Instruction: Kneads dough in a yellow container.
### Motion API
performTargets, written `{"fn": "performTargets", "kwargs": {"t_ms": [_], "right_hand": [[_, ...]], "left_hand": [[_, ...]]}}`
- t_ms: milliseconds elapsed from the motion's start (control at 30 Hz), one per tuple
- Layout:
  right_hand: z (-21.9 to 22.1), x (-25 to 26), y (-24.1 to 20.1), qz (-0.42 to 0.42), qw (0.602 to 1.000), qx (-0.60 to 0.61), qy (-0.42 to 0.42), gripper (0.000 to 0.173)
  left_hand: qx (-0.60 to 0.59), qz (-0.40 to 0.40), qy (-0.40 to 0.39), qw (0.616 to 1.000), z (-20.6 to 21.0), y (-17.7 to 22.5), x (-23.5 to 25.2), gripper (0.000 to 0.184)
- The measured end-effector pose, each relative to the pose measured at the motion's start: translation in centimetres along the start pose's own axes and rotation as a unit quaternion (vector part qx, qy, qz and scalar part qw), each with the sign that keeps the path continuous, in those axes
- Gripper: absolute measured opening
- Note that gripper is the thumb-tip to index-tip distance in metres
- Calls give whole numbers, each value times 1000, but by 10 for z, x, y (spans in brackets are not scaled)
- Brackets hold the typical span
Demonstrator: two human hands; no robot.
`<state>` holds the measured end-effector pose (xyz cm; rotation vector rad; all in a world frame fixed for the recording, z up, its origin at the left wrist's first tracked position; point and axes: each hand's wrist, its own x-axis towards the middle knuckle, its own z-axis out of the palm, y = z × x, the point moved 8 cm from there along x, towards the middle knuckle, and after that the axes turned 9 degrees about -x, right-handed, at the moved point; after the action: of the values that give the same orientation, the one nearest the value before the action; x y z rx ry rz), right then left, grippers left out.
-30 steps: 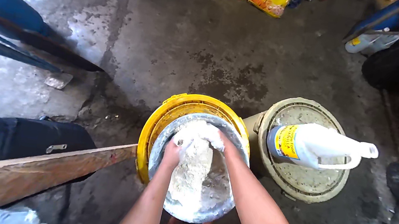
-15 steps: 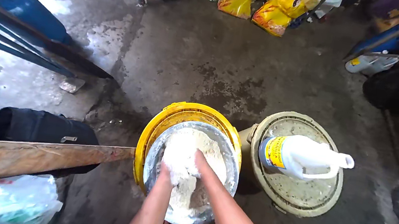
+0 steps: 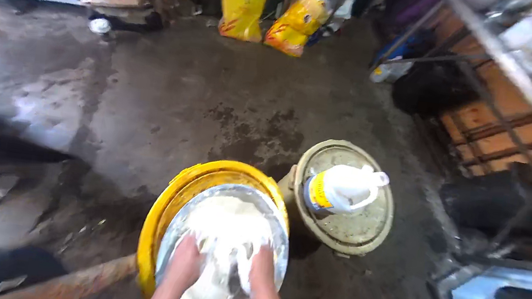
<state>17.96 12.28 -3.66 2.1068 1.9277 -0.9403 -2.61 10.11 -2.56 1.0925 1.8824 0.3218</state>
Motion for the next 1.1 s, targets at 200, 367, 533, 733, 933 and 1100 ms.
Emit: {"fn": "performTargets", "kwargs": {"t_ms": [200,367,533,733,933,1100], "right_hand": [[49,-10,48,159,972,158,62,67],[85,26,70,195,888,417,20,45],[91,33,48,172,861,475,-50,42],[60,12,16,134,899,405,-94,42],[42,9,-25,52,937,325,-117,50],[42,18,-23,21,983,121,-137,53]], "left_hand": [[120,36,-92,988,36,-29,63,69],[-176,2,-6,984,36,-46,57,44],[-391,-95,15,915,60,-62,41,45],[-522,-182,-3,833,81,-45,15,54],[-489,-205,-11,848,77,-38,7,52],[-395,-197,-29,897,59,-35,0,49]]}}
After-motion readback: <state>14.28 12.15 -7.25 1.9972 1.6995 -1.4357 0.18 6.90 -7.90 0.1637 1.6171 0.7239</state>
